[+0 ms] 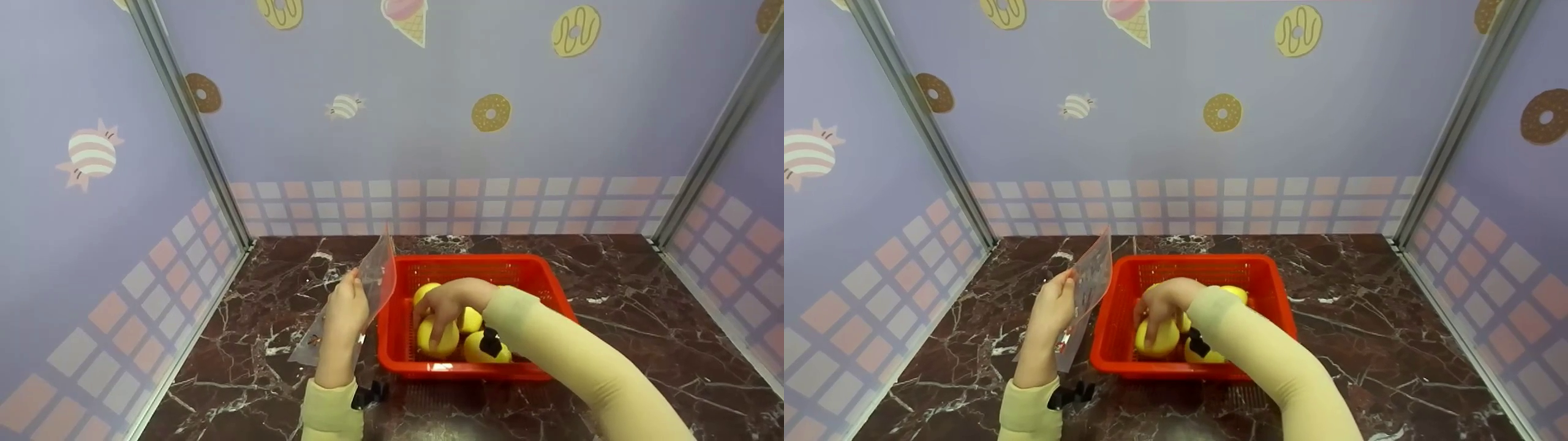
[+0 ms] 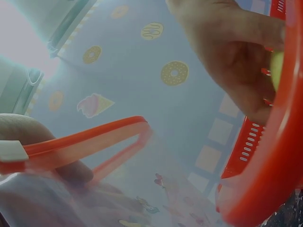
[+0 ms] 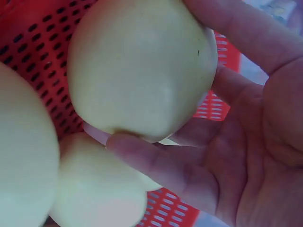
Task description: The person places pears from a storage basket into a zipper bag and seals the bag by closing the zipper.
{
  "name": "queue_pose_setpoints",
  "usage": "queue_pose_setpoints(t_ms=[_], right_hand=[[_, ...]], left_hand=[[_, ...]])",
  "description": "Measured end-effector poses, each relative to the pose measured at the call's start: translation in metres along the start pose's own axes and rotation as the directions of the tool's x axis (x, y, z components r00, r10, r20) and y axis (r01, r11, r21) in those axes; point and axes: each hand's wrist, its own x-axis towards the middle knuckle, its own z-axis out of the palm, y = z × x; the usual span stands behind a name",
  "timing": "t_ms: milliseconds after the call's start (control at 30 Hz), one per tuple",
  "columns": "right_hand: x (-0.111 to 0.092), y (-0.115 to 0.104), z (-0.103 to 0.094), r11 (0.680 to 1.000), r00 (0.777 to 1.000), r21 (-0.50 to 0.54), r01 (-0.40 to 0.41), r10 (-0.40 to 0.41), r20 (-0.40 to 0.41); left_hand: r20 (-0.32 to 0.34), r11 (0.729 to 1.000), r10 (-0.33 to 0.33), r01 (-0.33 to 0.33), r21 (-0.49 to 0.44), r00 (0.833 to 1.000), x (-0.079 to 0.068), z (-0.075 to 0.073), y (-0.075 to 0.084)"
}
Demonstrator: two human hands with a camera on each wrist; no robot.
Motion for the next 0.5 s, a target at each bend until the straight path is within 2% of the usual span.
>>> queue_pose_setpoints(t_ms=[167, 267, 400, 500], right_hand=[[-0.014, -0.001, -0.006, 0.996, 0.995, -0.046, 0.072, -0.075, -0.065], [-0.022, -0.001, -0.008, 0.992, 0.986, -0.034, 0.12, -0.123, -0.117], [-0.033, 0.001, -0.008, 0.983, 0.971, 0.068, 0.172, -0.158, -0.18], [-0.04, 0.005, -0.008, 0.962, 0.946, 0.114, 0.247, -0.213, -0.245]], left_hand=[[-0.002, 1.0, -0.005, 0.005, 0.009, 1.0, 0.0, 0.0, 0.0], [0.003, 1.0, -0.015, 0.015, 0.007, 1.0, 0.0, 0.0, 0.001], [0.01, 1.0, -0.02, 0.02, 0.002, 1.0, 0.0, 0.0, 0.001], [0.016, 1.0, -0.01, 0.01, -0.007, 1.0, 0.0, 0.001, 0.001]])
